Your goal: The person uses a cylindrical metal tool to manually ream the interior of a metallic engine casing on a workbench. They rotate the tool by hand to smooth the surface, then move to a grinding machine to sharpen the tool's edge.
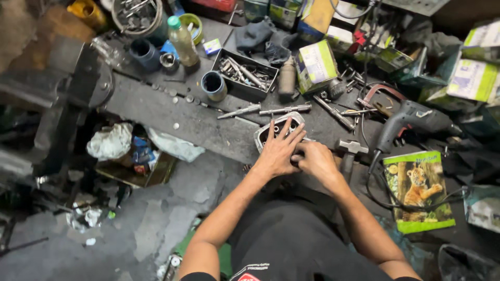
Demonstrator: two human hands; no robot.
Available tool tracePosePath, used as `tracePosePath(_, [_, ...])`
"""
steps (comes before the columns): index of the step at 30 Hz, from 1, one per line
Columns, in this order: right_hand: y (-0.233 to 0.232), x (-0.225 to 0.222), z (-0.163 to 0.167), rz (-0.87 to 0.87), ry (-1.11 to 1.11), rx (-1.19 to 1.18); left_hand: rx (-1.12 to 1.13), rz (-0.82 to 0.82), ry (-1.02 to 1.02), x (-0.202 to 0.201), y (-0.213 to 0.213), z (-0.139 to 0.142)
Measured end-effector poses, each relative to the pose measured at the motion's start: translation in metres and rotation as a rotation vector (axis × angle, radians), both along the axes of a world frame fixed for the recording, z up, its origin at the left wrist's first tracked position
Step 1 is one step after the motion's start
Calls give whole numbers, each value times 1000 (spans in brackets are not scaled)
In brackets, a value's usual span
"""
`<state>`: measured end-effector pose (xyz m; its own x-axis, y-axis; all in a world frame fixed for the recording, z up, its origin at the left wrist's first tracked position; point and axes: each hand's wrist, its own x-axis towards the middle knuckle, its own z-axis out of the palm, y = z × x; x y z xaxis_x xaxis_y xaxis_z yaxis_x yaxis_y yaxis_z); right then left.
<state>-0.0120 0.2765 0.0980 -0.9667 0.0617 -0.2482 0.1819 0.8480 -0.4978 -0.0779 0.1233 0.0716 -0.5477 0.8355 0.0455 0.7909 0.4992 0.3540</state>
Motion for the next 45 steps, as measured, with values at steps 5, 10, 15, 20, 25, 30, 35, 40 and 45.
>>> tracePosePath(5, [5,16,-4,-73,8,-50,120,-74,18,-9,2,-9])
tracePosePath(10, [-2,22,-17,-126,103,-6,115,-66,-30,-7,5,-9])
tracePosePath(15, [0,22,-19,-101,60,-2,64,-60,-31,-9,5,-8])
tracePosePath(20, [-1,27,-14,-176,108,-12,131,-62,-55,-14,7,-6])
tracePosePath(25, [-5,24,-6,-169,135,-80,22,-45,-15,-14,8,-1])
tracePosePath(30, [-6,27,1,-237,33,-85,49,-53,-150,-18,10,-1])
tracePosePath(35, [-7,24,0,-189,177,-31,-12,-88,-90,-20,11,-3])
tracePosePath(40, [-7,26,1,-299,-44,-194,141,-54,-275,-23,11,-7])
tracePosePath(45, [-13,20,-3,-279,-27,-125,25,-92,-127,-25,12,-8])
